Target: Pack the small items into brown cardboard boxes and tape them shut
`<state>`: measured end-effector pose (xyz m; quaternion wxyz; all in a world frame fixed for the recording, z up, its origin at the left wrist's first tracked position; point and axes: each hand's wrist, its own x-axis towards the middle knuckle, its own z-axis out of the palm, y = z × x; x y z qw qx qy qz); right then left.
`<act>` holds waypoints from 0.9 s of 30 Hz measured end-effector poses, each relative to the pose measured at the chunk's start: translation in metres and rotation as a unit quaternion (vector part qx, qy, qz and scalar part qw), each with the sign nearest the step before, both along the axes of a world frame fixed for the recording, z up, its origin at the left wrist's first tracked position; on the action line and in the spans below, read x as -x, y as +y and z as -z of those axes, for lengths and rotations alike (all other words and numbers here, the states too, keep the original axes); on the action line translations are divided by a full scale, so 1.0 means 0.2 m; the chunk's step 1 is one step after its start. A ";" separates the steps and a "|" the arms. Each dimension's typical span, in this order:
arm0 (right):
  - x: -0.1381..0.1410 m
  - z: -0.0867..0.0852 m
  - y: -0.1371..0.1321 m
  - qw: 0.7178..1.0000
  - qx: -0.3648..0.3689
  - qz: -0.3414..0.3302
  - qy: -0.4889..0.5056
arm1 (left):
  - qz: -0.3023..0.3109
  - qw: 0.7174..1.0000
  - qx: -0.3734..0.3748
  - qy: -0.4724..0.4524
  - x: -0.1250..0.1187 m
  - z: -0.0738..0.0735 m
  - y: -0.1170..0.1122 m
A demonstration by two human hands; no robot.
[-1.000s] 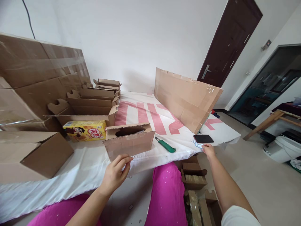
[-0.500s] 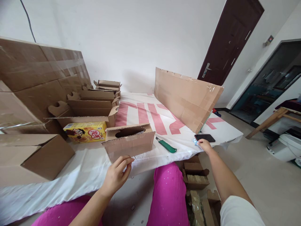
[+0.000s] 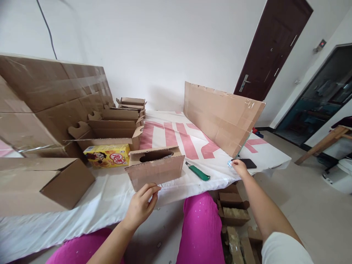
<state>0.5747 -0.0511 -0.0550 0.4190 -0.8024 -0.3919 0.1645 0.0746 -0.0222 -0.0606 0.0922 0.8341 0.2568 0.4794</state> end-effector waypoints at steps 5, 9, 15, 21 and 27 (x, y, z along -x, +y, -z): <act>0.34 -0.11 0.03 0.985 -0.082 -0.142 0.062 | 0.061 0.966 0.231 -0.098 -0.09 0.04 -0.04; 0.81 -0.13 0.01 0.944 -0.088 -0.298 0.114 | 0.174 0.792 0.543 -0.219 -0.19 0.05 -0.09; 1.41 -0.11 -0.07 0.848 -0.070 -0.513 0.112 | 0.271 0.591 0.688 -0.322 -0.20 0.01 -0.11; 1.50 -0.11 -0.05 0.857 -0.113 -0.499 0.054 | 0.203 0.599 0.668 -0.393 -0.15 0.03 -0.07; 1.54 -0.10 -0.04 0.881 -0.112 -0.435 0.148 | 0.129 0.653 0.588 -0.461 -0.12 0.04 -0.03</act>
